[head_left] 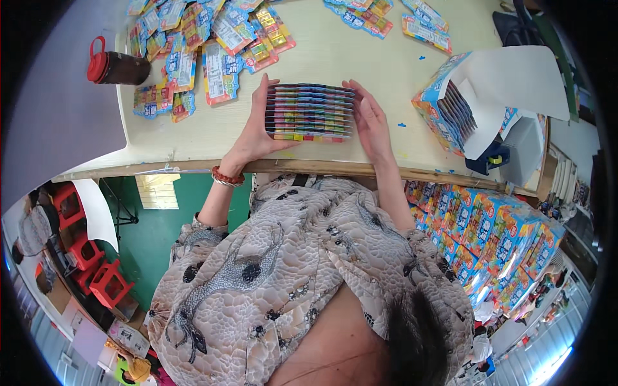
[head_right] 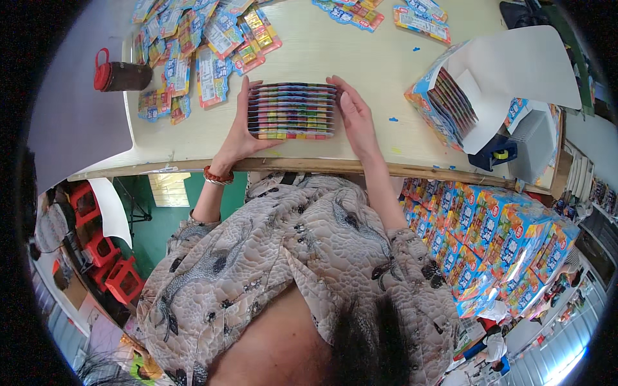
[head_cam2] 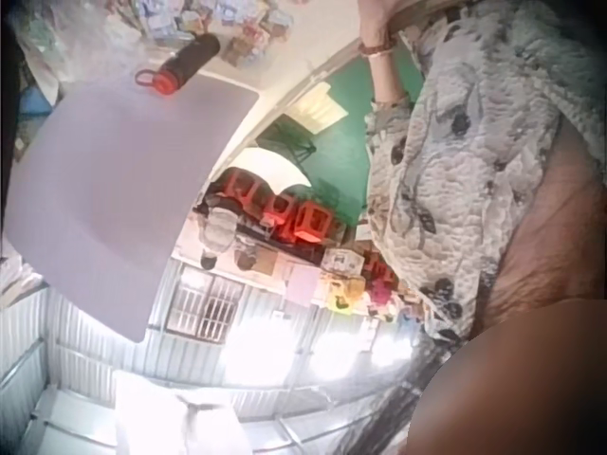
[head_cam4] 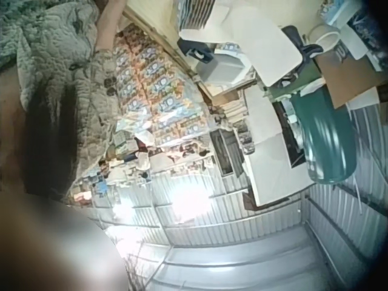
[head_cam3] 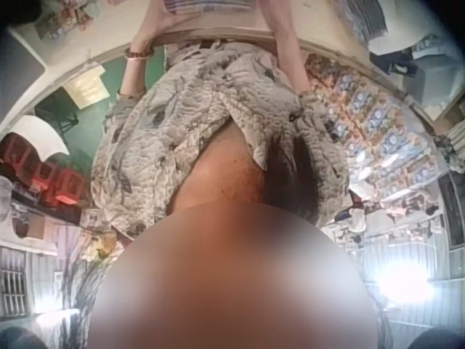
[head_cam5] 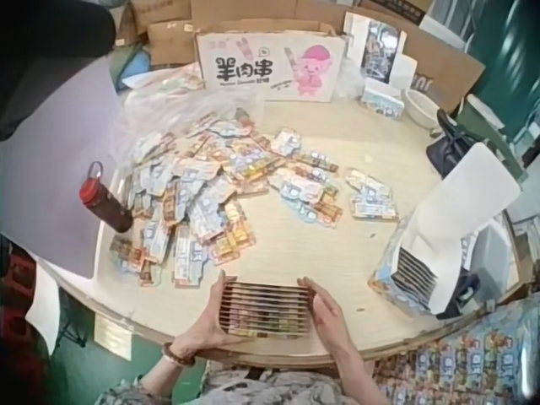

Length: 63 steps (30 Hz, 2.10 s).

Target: Packing individual product pouches into cardboard display boxes on a factory assembly line.

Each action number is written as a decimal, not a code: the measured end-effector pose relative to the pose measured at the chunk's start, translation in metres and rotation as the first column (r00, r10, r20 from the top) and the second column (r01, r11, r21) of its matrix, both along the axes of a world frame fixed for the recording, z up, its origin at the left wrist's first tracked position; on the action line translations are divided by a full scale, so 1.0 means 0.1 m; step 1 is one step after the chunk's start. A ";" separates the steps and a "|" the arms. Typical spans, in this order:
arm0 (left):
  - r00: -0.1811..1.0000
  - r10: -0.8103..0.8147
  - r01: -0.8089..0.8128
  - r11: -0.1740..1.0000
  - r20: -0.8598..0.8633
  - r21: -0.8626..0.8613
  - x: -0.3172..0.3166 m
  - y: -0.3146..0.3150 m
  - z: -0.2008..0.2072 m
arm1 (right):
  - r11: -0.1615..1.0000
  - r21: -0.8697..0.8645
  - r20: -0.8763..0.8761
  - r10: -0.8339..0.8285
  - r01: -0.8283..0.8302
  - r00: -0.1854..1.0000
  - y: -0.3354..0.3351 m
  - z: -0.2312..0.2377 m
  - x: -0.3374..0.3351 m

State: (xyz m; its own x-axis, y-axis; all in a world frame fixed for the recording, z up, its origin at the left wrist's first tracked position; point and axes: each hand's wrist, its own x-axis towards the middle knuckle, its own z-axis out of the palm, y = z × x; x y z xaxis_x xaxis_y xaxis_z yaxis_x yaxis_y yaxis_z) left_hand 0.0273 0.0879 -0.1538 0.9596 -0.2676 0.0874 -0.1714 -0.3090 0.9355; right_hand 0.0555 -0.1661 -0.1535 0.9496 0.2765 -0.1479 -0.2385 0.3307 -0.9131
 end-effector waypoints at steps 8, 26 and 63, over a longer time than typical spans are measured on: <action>1.000 0.004 -0.004 1.000 0.002 0.017 0.00 0.00 0.02 | 0.998 -0.039 0.045 0.049 -0.047 0.998 -0.05 -0.04 0.03; 0.998 -0.067 0.067 0.998 -0.001 0.018 -0.01 0.02 0.06 | 0.853 -0.459 0.393 -0.056 0.249 0.918 0.12 -0.10 -0.07; 0.988 -0.094 0.077 0.988 -0.122 -0.136 0.05 0.05 0.02 | 0.510 -0.858 0.318 0.624 -0.064 0.714 -0.06 0.48 0.15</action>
